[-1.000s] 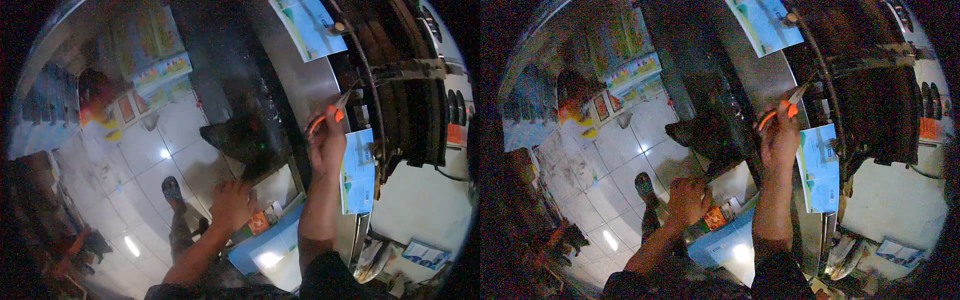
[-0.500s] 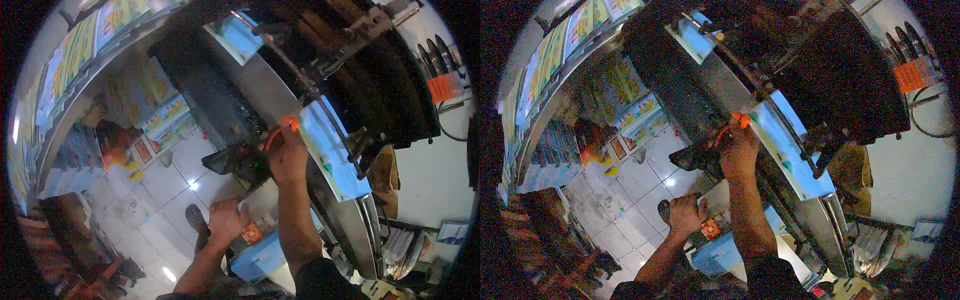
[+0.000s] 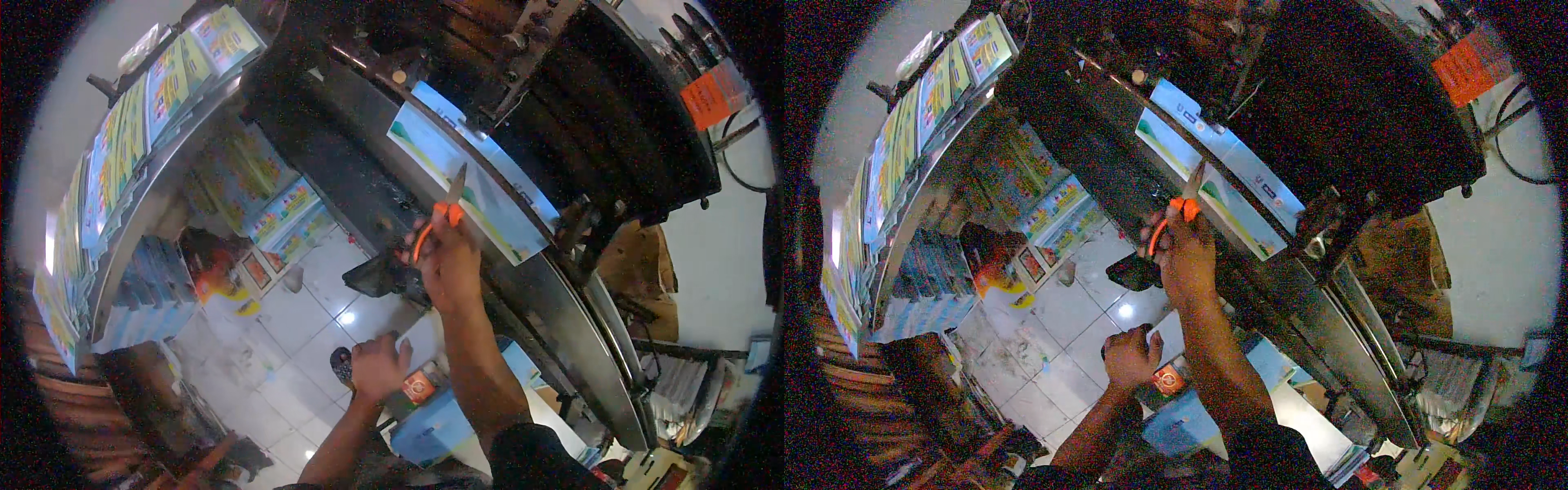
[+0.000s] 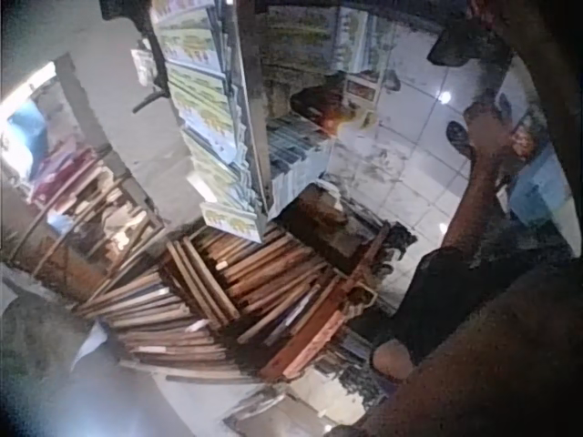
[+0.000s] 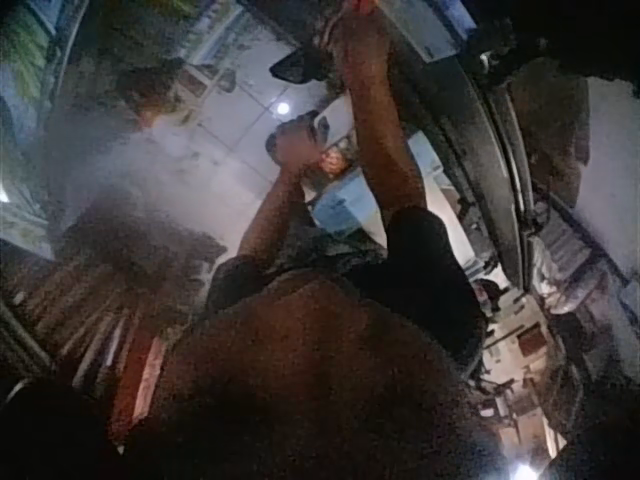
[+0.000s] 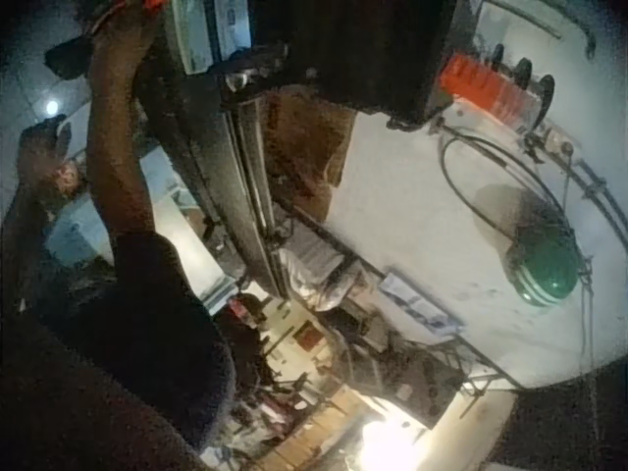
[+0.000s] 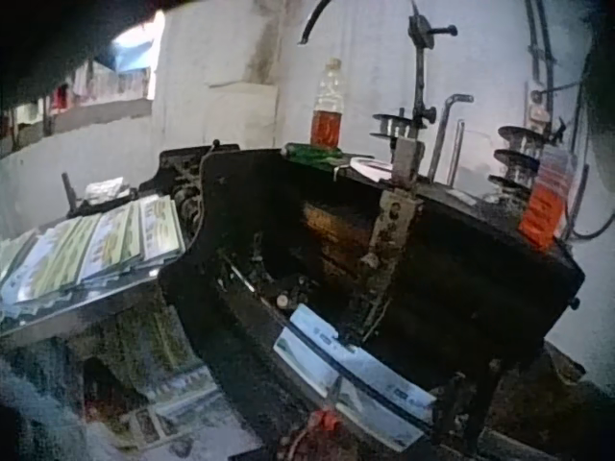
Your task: The person organizes stacks of brochures on a table and uses a hand-operated wire stitching machine to staple them along the spine.
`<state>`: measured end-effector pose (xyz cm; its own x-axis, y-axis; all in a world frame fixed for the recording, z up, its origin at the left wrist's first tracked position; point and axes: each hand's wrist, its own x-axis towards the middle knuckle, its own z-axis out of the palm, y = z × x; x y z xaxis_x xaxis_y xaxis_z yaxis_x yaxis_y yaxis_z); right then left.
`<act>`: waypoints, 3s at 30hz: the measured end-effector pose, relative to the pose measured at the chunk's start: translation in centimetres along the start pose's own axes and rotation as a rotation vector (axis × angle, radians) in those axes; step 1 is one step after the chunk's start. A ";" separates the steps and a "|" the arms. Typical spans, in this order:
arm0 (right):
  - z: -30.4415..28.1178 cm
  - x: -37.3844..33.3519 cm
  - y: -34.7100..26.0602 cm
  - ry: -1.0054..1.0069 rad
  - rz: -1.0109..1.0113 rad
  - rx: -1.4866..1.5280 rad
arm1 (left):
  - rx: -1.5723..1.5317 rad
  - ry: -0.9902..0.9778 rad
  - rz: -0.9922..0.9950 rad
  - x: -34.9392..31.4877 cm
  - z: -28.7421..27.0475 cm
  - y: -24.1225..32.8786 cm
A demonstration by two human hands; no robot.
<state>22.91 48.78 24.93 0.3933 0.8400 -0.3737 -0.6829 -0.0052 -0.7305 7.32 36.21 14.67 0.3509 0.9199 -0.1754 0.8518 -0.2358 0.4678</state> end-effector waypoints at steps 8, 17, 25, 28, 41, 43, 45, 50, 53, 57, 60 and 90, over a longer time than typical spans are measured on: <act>-0.5 0.7 3.9 0.018 0.047 -0.115 | 0.002 0.085 0.040 -0.1 -0.1 0.1; -1.4 -12.5 13.8 -0.349 1.111 -0.218 | 0.059 -0.505 -0.241 2.1 -0.8 1.2; -8.5 -23.6 9.0 -0.618 0.768 -0.748 | -0.234 0.176 0.069 -0.3 0.4 0.4; -10.5 -24.9 4.0 -0.413 0.650 -0.728 | -0.495 0.256 -0.033 -0.4 -0.2 -1.7; -11.9 -25.5 -2.2 -0.631 0.154 -1.046 | -0.602 -0.419 -0.042 -0.5 -5.5 2.3; -14.6 -25.8 -4.3 -0.534 0.243 -1.104 | -0.407 -0.194 0.207 1.1 -4.0 3.3; -16.4 -26.9 -6.7 -0.317 0.300 -1.219 | -0.017 -0.177 0.332 1.6 -3.1 4.5; -23.1 -28.5 -9.5 0.060 0.204 -1.311 | 0.067 -0.077 0.469 1.6 -0.3 4.5; -24.8 -27.9 -10.9 0.090 0.092 -1.429 | 0.020 -0.037 0.508 1.2 -0.7 5.1; -25.2 -18.6 -11.0 -0.019 -0.203 -1.613 | -0.155 -0.065 0.289 0.5 -1.3 4.2; -27.5 -12.7 -9.6 -0.218 -0.080 -1.481 | -0.268 0.185 0.224 -4.1 -2.0 2.6; -40.3 -46.4 -4.6 0.138 -0.583 -0.245 | -0.945 0.192 0.332 -31.2 5.0 6.5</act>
<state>32.62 -12.10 22.59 0.7439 0.6651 0.0654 -0.1799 0.2936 -0.9388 3.86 4.37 18.88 0.3744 0.9076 0.1902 0.0379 -0.2199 0.9748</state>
